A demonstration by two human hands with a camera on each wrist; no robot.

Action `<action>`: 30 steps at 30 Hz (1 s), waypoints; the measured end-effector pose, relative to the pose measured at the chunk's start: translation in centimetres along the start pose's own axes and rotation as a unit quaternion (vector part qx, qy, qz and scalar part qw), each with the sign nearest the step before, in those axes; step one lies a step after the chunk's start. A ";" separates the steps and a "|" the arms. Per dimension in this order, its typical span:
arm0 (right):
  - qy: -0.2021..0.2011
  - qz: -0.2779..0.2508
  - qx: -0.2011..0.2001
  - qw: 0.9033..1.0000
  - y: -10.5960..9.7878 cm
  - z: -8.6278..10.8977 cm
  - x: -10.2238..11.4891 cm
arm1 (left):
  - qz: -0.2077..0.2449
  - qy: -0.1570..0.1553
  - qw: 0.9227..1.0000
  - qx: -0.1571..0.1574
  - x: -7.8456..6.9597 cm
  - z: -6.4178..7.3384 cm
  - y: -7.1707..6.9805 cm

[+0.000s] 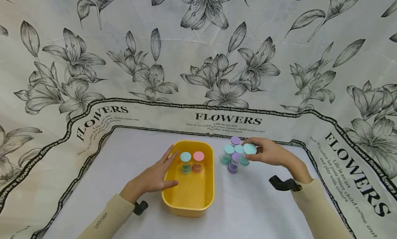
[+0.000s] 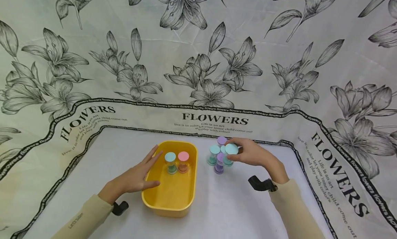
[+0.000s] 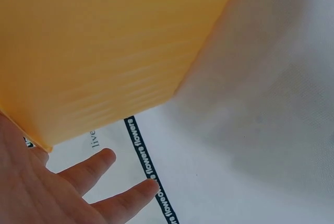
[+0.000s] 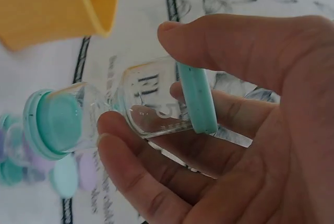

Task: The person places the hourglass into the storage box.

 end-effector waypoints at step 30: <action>-0.187 0.027 0.121 0.974 7.8 -7.2 16.8 | 0.014 0.007 1.000 0.005 -0.4 0.1 -0.2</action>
Point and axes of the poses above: each hand's wrist, its own z-axis away from the middle knuckle, its own y-axis out of the palm, x = y × z, the point moved 10 cm from there along -z, towards the middle knuckle, and after that the axes turned 15 degrees about z, right-handed, at the moved point
